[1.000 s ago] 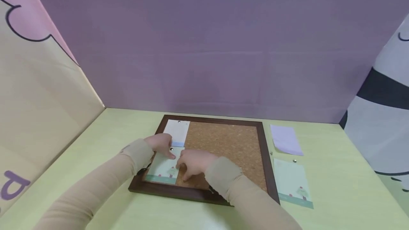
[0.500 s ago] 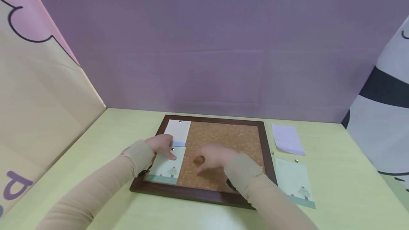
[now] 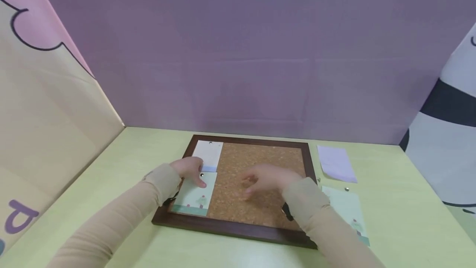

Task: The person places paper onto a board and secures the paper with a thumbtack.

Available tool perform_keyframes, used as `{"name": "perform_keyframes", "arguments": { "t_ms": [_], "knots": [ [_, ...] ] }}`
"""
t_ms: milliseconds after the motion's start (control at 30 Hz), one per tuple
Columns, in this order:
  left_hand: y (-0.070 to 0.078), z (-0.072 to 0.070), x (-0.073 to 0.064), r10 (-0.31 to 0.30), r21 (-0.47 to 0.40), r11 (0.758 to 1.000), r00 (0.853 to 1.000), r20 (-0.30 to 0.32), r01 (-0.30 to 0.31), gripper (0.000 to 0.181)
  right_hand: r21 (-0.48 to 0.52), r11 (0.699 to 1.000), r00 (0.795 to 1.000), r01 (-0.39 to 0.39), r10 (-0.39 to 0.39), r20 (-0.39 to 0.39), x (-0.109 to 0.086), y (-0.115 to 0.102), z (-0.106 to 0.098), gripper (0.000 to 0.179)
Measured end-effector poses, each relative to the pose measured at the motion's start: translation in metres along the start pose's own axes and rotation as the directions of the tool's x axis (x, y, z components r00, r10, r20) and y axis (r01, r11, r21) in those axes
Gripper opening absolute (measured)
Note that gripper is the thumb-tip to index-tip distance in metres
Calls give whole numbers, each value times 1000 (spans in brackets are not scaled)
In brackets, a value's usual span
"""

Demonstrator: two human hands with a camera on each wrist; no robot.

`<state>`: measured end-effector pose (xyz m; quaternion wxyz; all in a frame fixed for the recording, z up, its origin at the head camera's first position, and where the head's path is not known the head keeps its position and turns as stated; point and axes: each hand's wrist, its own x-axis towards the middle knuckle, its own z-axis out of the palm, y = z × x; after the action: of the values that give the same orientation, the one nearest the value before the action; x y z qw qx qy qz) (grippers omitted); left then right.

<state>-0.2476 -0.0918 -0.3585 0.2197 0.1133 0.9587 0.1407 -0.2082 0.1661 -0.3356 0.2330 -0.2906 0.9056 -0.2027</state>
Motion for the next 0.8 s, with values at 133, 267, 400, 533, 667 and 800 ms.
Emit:
{"name": "perform_keyframes", "arguments": {
  "t_ms": [133, 267, 400, 533, 667, 800],
  "knots": [
    [0, 2, 0, -12, -11, 1000, 1000, 6, 12, 71, 46, 995, 996, -87, 87, 3, -15, 10, -7, 48],
    [1, 2, 0, -7, 7, 1000, 1000, 7, 7, 73, 78, 989, 992, -122, 123, -16, -35, 24, -19, 50],
    [3, 3, 0, -1, 12, 1000, 1000, -6, 1, 74, 103, 988, 991, -116, 122, -46, -57, 46, -31, 53],
    [6, 5, -1, 26, 21, 999, 999, -20, -25, 67, 86, 988, 988, -125, 132, -80, -75, 74, -37, 54],
    [9, 7, -5, 62, 63, 996, 998, -32, -60, 60, 71, 984, 980, -162, 168, -103, -87, 98, -39, 53],
    [12, 9, -10, 94, 116, 989, 994, -62, -86, 56, 70, 980, 974, -184, 191, -119, -96, 114, -40, 48]
  ]
}}
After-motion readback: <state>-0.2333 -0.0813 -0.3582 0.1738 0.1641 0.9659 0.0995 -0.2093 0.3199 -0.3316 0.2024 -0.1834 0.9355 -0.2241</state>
